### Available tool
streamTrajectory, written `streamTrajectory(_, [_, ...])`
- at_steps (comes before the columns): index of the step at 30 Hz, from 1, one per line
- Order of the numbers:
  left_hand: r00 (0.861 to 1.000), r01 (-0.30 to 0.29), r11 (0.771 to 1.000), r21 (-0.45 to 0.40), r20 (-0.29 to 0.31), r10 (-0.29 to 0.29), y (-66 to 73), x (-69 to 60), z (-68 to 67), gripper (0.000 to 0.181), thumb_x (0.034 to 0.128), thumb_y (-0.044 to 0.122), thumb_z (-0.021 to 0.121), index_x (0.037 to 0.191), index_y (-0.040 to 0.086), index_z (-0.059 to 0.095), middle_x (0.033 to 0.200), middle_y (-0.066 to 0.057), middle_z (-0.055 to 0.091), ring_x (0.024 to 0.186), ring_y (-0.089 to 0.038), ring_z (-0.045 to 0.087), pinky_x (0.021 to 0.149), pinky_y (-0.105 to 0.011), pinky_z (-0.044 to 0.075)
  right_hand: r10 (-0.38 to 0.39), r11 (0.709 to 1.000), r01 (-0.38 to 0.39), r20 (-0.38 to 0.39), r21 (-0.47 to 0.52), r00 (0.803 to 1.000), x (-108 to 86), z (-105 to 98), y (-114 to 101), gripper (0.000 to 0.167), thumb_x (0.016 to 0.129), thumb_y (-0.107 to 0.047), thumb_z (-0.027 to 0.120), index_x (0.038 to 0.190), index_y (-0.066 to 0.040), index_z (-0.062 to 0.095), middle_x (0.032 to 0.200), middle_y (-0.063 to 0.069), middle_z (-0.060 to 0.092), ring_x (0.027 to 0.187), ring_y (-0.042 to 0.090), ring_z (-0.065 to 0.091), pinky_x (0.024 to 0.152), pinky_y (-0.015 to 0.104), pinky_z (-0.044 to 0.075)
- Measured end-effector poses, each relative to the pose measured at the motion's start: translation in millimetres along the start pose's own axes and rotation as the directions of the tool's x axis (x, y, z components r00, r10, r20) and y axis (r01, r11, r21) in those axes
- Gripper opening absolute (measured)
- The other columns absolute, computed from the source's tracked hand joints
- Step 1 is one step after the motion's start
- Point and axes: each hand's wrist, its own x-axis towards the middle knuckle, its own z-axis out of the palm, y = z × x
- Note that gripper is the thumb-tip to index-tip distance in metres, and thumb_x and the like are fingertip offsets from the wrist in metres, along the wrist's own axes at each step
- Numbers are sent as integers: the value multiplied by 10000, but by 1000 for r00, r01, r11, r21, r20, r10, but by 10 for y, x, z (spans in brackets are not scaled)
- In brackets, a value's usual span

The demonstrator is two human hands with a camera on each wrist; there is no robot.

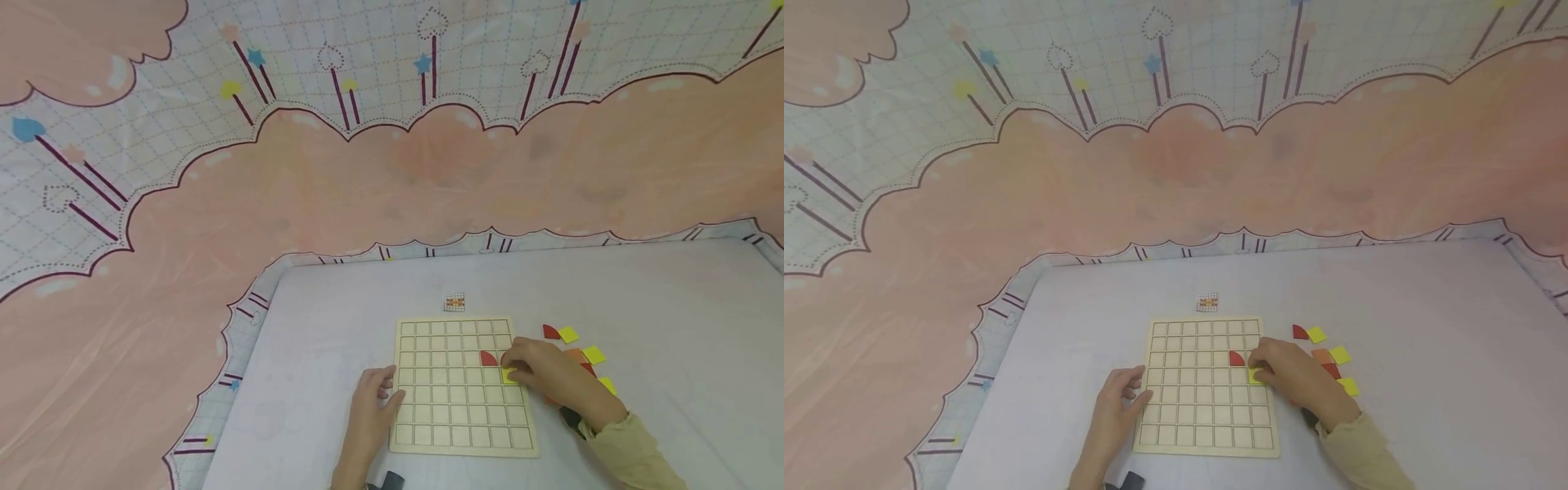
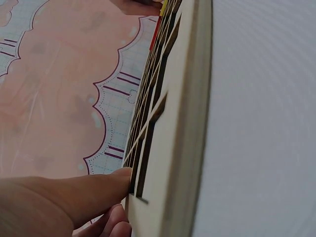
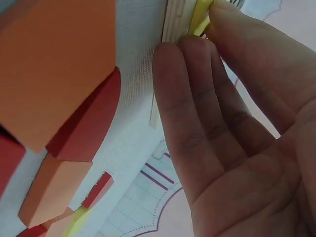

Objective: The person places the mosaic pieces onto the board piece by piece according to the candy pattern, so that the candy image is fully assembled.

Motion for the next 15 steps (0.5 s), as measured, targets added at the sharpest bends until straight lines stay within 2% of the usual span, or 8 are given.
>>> streamTrajectory(10, [1000,11,1000,1,2,-11,5,2,-3,446,864,113,744,1288,72,610,1105,10,577,920,-89,529,807,-233,503,21,1000,-21,0,-3,1000,-4,-6,-4,163,813,-96,800,944,-158,725,908,-114,609,813,29,561,734,249,536])
streamTrajectory(15, [1000,13,1000,-7,8,-13,11,3,-5,445,867,111,742,1290,70,609,1115,6,577,920,-92,526,803,-233,499,54,998,-54,-19,13,998,-30,-38,23,167,824,-97,795,974,-149,746,866,-123,594,757,-2,520,661,208,500])
